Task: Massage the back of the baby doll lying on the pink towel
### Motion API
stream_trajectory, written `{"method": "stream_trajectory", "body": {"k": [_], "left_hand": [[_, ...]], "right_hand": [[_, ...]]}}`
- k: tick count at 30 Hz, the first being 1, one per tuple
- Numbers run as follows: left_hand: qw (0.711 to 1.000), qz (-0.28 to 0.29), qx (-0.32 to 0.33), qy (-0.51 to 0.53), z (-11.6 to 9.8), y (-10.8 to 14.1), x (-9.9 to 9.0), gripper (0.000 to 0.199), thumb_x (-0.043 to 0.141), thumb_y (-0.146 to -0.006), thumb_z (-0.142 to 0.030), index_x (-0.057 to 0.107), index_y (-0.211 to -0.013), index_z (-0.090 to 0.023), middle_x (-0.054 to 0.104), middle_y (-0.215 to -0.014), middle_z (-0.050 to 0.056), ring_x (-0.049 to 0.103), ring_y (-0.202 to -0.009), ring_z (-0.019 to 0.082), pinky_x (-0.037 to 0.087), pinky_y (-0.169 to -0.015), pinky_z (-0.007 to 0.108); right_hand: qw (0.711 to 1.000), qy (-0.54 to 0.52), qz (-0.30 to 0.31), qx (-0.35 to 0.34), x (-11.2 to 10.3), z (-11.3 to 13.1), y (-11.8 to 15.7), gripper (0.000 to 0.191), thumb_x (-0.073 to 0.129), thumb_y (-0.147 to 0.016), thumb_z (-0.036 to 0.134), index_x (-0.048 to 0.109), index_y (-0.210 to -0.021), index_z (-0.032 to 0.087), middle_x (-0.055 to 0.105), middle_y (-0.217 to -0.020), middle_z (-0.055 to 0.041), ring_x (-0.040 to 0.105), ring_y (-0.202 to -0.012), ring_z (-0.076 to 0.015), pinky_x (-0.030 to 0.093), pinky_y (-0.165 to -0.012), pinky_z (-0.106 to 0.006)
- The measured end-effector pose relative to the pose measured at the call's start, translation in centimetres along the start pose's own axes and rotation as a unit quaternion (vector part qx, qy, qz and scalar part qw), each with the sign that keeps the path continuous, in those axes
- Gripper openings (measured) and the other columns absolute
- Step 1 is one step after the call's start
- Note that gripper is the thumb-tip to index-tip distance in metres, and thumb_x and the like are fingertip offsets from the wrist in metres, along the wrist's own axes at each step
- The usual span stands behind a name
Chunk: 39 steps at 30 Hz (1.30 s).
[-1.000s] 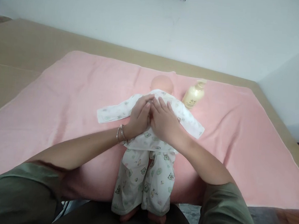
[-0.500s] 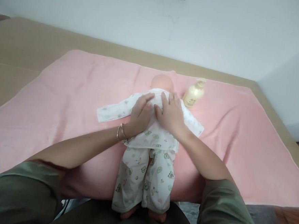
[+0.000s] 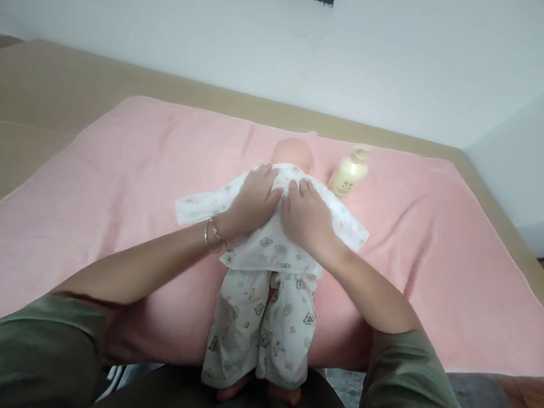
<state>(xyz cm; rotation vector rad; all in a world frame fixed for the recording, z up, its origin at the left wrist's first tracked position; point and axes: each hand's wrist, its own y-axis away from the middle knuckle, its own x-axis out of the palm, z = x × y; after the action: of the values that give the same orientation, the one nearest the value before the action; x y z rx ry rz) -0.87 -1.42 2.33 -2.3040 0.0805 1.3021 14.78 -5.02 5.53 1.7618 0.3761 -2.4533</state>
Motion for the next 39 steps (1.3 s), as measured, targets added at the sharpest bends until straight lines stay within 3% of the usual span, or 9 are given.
{"method": "stream_trajectory", "body": {"k": [5,9,13,19,22,25,29,33,39], "left_hand": [[0.999,0.007,0.036,-0.031,-1.7,2.1,-0.1,0.054,0.036,-0.104,-0.027,0.049,-0.15,0.0,0.049,-0.161,0.03,0.042,-0.156,0.041,0.031,-0.129,0.062],[0.999,0.026,0.038,-0.021,-1.0,0.8,-0.4,0.052,0.037,-0.1,-0.022,0.052,-0.147,-0.005,0.054,-0.158,0.027,0.048,-0.151,0.039,0.037,-0.126,0.061],[0.998,0.051,0.037,-0.029,-0.1,-0.6,-0.8,0.049,0.036,-0.1,-0.022,0.056,-0.141,-0.003,0.06,-0.15,0.028,0.053,-0.146,0.039,0.041,-0.122,0.062],[0.997,0.024,0.036,-0.068,-2.0,1.8,-0.6,0.059,0.034,-0.106,-0.032,0.046,-0.154,0.0,0.045,-0.164,0.032,0.041,-0.156,0.046,0.033,-0.125,0.067],[0.998,0.016,0.034,-0.055,-2.3,2.1,-0.4,0.058,0.037,-0.104,-0.032,0.047,-0.153,-0.002,0.045,-0.165,0.031,0.04,-0.156,0.047,0.033,-0.125,0.069],[0.999,0.024,0.027,-0.029,-1.5,0.9,-0.6,0.05,0.042,-0.1,-0.028,0.055,-0.143,-0.007,0.056,-0.155,0.029,0.047,-0.15,0.045,0.036,-0.123,0.067],[0.998,0.06,0.015,-0.008,-0.6,-0.8,-1.2,0.038,0.045,-0.098,-0.031,0.06,-0.127,-0.013,0.065,-0.138,0.024,0.058,-0.135,0.043,0.044,-0.115,0.065],[0.998,0.047,0.012,-0.026,-1.2,0.0,-1.2,0.044,0.04,-0.101,-0.031,0.057,-0.135,-0.01,0.061,-0.146,0.026,0.052,-0.143,0.044,0.039,-0.119,0.068],[0.998,0.019,0.035,-0.054,-2.4,2.2,-0.6,0.057,0.038,-0.104,-0.034,0.049,-0.15,-0.002,0.046,-0.163,0.032,0.04,-0.154,0.049,0.032,-0.124,0.071]], "right_hand": [[1.0,-0.012,0.018,0.006,0.0,-1.4,-2.3,0.062,0.035,-0.107,0.034,0.047,-0.159,0.002,0.044,-0.168,-0.0227,0.037,-0.161,-0.0362,0.03,-0.133,-0.056],[0.999,0.026,0.035,-0.003,-0.7,-0.4,-1.5,0.064,0.032,-0.109,0.032,0.042,-0.161,-0.003,0.042,-0.168,-0.0261,0.036,-0.161,-0.0385,0.029,-0.133,-0.055],[0.998,0.043,0.041,-0.031,-1.6,0.6,-0.1,0.059,0.028,-0.11,0.03,0.051,-0.158,0.004,0.05,-0.164,-0.0226,0.042,-0.158,-0.0369,0.03,-0.132,-0.059],[1.0,0.002,0.01,-0.023,-0.9,-1.4,-1.8,0.056,0.03,-0.109,0.03,0.056,-0.155,0.012,0.055,-0.161,-0.0162,0.047,-0.155,-0.031,0.038,-0.129,-0.056],[1.0,0.003,-0.011,-0.019,0.0,-2.1,-2.5,0.058,0.032,-0.108,0.031,0.053,-0.156,0.007,0.054,-0.162,-0.0185,0.046,-0.155,-0.0324,0.037,-0.129,-0.054],[0.999,0.029,-0.008,-0.015,0.1,-1.4,-1.9,0.059,0.03,-0.107,0.027,0.048,-0.157,0.0,0.053,-0.162,-0.0227,0.045,-0.156,-0.0342,0.034,-0.13,-0.055],[0.999,0.039,0.026,-0.016,-1.5,0.4,-0.1,0.05,0.035,-0.104,0.023,0.06,-0.144,0.008,0.061,-0.154,-0.0201,0.053,-0.148,-0.0349,0.046,-0.121,-0.052],[0.999,0.029,0.041,-0.015,-2.4,0.5,-0.3,0.04,0.036,-0.101,0.018,0.07,-0.122,0.016,0.073,-0.136,-0.0162,0.065,-0.132,-0.0338,0.055,-0.107,-0.049],[1.0,-0.01,0.013,-0.015,-0.3,-2.0,-3.0,0.054,0.034,-0.107,0.03,0.055,-0.149,0.004,0.052,-0.163,-0.0213,0.044,-0.156,-0.0341,0.036,-0.129,-0.053]]}}
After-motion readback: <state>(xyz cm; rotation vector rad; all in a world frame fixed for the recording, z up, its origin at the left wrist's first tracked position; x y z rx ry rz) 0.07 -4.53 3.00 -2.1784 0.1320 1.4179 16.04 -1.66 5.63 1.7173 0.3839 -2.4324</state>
